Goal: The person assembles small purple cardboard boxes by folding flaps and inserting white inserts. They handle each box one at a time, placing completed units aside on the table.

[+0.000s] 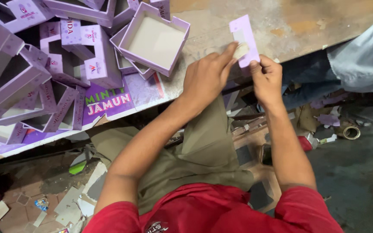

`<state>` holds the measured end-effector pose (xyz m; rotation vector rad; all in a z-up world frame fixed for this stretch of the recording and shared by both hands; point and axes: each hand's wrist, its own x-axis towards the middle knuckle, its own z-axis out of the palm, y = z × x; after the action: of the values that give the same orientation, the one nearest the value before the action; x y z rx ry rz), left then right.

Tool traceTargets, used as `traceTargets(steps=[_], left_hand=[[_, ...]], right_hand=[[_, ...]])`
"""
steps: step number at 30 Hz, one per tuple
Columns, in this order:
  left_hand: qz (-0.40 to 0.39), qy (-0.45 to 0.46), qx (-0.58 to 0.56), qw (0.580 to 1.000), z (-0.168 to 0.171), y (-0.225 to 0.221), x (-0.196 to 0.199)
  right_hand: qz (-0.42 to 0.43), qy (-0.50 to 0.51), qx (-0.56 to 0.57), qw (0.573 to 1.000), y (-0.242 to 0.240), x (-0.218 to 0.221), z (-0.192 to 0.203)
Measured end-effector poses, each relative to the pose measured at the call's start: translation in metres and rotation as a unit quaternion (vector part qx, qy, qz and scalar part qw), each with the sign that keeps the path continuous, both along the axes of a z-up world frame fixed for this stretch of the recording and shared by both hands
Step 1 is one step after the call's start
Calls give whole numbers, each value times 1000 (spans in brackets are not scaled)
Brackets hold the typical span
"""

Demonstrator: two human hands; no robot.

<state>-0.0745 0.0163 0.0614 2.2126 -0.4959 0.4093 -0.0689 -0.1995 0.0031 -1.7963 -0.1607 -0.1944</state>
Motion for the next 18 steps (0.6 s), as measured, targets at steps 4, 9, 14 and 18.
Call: traceTargets(steps=[4, 9, 14, 18], left_hand=[[-51, -22, 53, 997, 17, -15, 14], [-106, 2, 104, 989, 25, -40, 23], [-24, -84, 158, 983, 11, -51, 44], [73, -112, 144, 980, -7, -48, 81]], right_hand=[[48, 29, 148, 987, -12, -5, -14], [68, 6, 214, 974, -14, -7, -29], [87, 15, 250, 964, -13, -7, -19], [87, 21, 269, 959, -6, 0, -3]])
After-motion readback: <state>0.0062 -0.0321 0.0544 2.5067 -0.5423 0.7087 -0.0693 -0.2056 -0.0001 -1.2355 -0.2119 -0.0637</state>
